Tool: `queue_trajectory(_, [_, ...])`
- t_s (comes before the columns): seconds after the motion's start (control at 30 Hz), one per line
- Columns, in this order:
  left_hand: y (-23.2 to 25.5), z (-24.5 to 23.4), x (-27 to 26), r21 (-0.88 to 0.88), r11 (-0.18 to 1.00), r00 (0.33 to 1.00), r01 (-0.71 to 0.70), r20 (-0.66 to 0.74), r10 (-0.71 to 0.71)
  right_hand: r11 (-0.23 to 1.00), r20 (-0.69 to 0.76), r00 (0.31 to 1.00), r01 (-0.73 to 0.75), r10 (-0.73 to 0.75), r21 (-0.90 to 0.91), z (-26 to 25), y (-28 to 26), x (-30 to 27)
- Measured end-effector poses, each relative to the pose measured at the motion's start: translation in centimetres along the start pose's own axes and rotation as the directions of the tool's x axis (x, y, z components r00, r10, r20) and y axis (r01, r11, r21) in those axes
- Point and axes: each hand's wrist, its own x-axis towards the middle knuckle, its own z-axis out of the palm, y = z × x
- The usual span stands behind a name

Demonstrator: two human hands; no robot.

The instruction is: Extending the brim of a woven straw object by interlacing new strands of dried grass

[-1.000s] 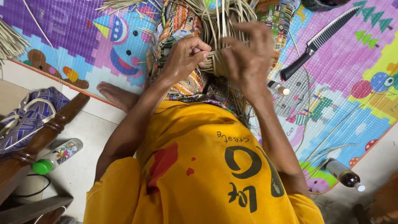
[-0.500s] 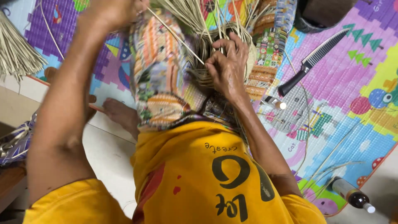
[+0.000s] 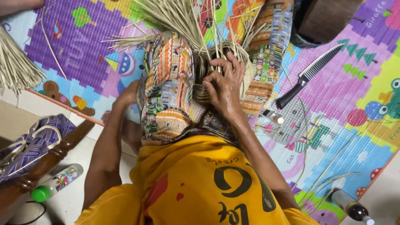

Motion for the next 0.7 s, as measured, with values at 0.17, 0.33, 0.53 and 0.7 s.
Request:
queue_trajectory(0.17, [4.7, -0.1, 1.7, -0.045, 0.999, 0.999, 0.030, -0.035, -0.031, 1.000, -0.034, 0.999, 0.007, -0.007, 0.023, 0.5, 0.6, -0.2])
queue_trajectory(0.33, [7.7, -0.6, 2.6, -0.112, 0.993, 0.999, 0.032, -0.025, -0.035, 1.000, -0.048, 0.999, 0.025, -0.024, 0.014, 0.7, 0.4, -0.1])
queue_trajectory(0.53, [15.3, -3.1, 0.9, -0.048, 0.998, 0.992, -0.044, -0.118, 0.038, 1.000, -0.037, 0.999, 0.005, -0.004, 0.031, 0.4, -0.4, 0.2])
queue_trajectory(0.7, [29.4, -4.4, -1.2, 0.245, 0.962, 0.629, -0.122, -0.731, 0.266, 0.991, -0.027, 0.998, -0.051, 0.055, 0.127, 0.1, 0.4, 0.5])
